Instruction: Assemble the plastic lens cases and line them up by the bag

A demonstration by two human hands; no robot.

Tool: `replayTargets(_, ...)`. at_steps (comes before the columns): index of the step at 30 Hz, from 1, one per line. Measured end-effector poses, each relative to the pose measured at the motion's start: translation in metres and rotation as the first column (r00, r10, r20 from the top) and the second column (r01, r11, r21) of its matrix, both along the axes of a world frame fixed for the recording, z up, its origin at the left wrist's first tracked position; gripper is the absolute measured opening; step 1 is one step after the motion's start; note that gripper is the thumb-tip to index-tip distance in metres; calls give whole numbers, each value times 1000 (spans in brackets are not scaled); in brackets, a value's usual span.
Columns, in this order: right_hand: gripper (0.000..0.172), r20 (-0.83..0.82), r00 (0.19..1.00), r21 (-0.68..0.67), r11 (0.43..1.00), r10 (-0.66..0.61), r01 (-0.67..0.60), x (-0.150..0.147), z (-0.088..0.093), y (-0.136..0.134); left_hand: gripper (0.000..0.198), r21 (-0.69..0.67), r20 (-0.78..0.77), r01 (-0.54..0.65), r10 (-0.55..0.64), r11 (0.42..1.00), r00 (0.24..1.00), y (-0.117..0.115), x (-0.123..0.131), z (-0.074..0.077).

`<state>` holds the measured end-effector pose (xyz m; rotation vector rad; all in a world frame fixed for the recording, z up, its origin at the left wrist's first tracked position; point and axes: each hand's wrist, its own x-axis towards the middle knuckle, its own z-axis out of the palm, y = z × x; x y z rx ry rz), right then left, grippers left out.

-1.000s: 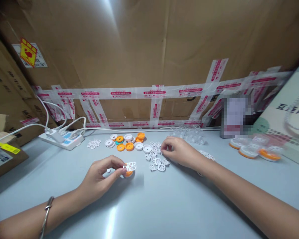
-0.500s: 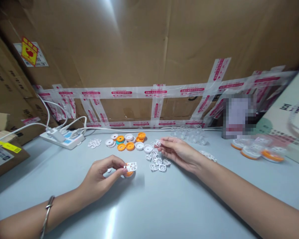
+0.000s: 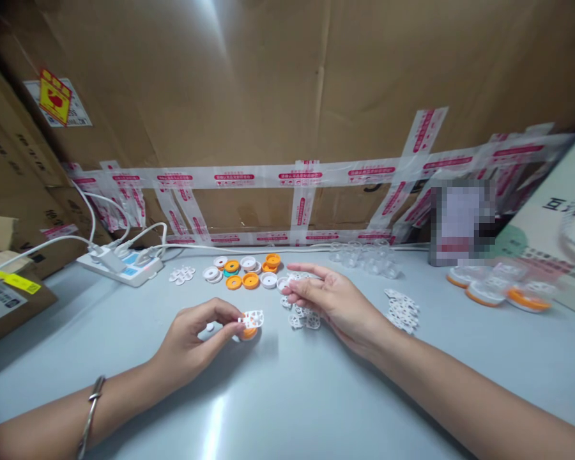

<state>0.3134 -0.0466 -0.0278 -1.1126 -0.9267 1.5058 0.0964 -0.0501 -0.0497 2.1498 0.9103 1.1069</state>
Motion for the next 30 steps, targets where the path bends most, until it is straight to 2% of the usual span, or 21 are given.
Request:
replayTargets(2,33,72,997,100,994,33,-40,-4,-1,-5,6,5,5,3,-3,1000,1000,0,0,0)
replayTargets(4,30,131,989,140,987,62,-80,-9,-2,-9,6,-2,4,9,-9,1000,1000,-1,1,1)
replayTargets(6,28,160,984,135,986,77,-99,-15,-5,-13,6,-21,3,11,-11,1000,1000,-1,1,1)
replayTargets(11,23,152,988,142,988,33,-55,-29,-14,-21,6,-64,14,20,-19,998,1000,-2,3,-1)
replayTargets(17,21,153,986,188,982,-65,35,-33,-18,-25,4,18,-23,11,-10,1000,1000,-5,3,-4)
replayTargets(21,20,183,983,163,986,-9,-22,-36,-17,-27,4,45,-23,9,-8,999,1000,-6,3,-4)
replayTargets(25,17,233,972,200,979,-2,-46,-37,-18,-28,4,61,-23,16,-14,998,1000,-7,4,-4)
replayTargets(30,14,317,948,221,971,17,-91,-35,-19,-27,5,29,8,7,-7,1000,1000,-6,4,-3)
